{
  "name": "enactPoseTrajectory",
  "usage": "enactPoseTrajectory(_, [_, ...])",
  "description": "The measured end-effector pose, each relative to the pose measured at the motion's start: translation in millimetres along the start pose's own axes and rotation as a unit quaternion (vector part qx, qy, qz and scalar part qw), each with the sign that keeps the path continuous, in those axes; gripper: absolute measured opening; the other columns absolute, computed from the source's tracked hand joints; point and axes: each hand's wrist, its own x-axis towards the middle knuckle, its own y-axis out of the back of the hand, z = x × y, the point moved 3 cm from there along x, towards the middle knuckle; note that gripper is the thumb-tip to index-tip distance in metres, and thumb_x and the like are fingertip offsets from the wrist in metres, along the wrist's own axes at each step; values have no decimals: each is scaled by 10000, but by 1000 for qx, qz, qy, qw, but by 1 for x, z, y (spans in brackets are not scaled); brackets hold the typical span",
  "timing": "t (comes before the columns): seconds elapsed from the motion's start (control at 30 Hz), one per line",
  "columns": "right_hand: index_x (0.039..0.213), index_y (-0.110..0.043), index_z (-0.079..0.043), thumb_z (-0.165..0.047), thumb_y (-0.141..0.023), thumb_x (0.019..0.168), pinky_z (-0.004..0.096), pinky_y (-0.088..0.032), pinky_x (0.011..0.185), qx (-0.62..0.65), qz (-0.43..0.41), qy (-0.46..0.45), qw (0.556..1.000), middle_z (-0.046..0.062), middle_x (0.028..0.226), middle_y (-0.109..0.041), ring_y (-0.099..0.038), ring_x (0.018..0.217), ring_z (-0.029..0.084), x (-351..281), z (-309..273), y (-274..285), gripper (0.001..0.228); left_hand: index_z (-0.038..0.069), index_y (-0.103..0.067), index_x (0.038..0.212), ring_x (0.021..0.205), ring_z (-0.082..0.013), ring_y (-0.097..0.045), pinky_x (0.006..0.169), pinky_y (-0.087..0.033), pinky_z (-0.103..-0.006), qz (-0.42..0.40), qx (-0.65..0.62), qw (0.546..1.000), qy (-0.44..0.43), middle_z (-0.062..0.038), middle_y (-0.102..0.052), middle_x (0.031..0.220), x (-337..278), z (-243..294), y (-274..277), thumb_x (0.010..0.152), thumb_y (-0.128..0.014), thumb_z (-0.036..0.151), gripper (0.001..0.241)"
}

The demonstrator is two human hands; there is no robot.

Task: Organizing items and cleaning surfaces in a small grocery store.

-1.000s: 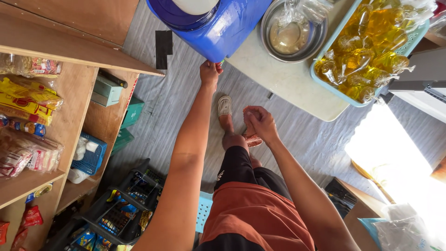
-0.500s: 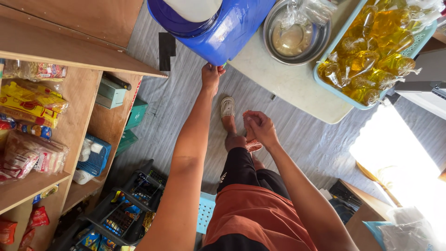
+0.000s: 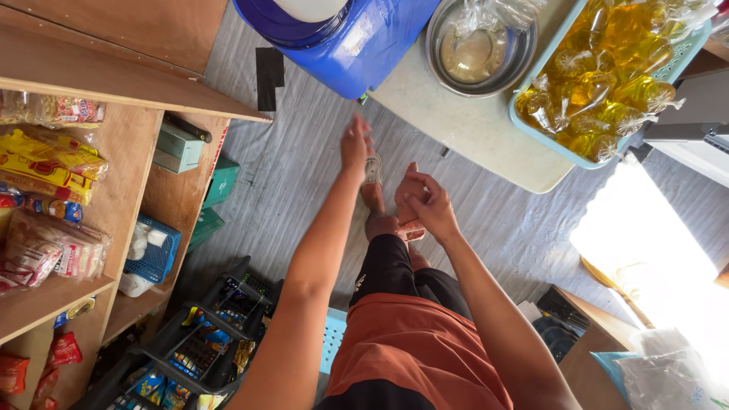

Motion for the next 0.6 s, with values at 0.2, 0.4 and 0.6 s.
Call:
enactPoseTrajectory(0.2, [1412, -521, -72, -14, -634, 948, 249, -561, 860, 137, -17, 1, 990, 17, 1148, -727, -670, 1024, 82, -9, -10, 7, 481, 129, -601, 1282, 1028, -195, -682, 790, -571, -328, -223, -172, 924, 258, -90, -684, 1188, -151, -23, -24, 994, -513, 545, 514])
enactPoseTrajectory(0.4, [1354, -622, -5, -134, -690, 1007, 272, -538, 742, -14, 7, -70, 997, 107, 986, -752, -658, 871, 117, -31, 39, 13, 376, 86, -638, 1237, 997, -94, -659, 833, -539, -257, -129, -266, 953, 65, -9, -682, 1133, -163, -47, -23, 1051, -563, 315, 305])
enactPoseTrajectory(0.6, [1402, -557, -6, -273, -778, 928, 348, -532, 848, -245, 77, 85, 963, 157, 1109, -666, -638, 976, 219, -55, 14, -4, 588, 72, -544, 893, 637, -74, -456, 559, -400, -249, -202, -243, 948, -42, 25, -487, 738, -178, -13, -37, 1185, -536, 367, 415])
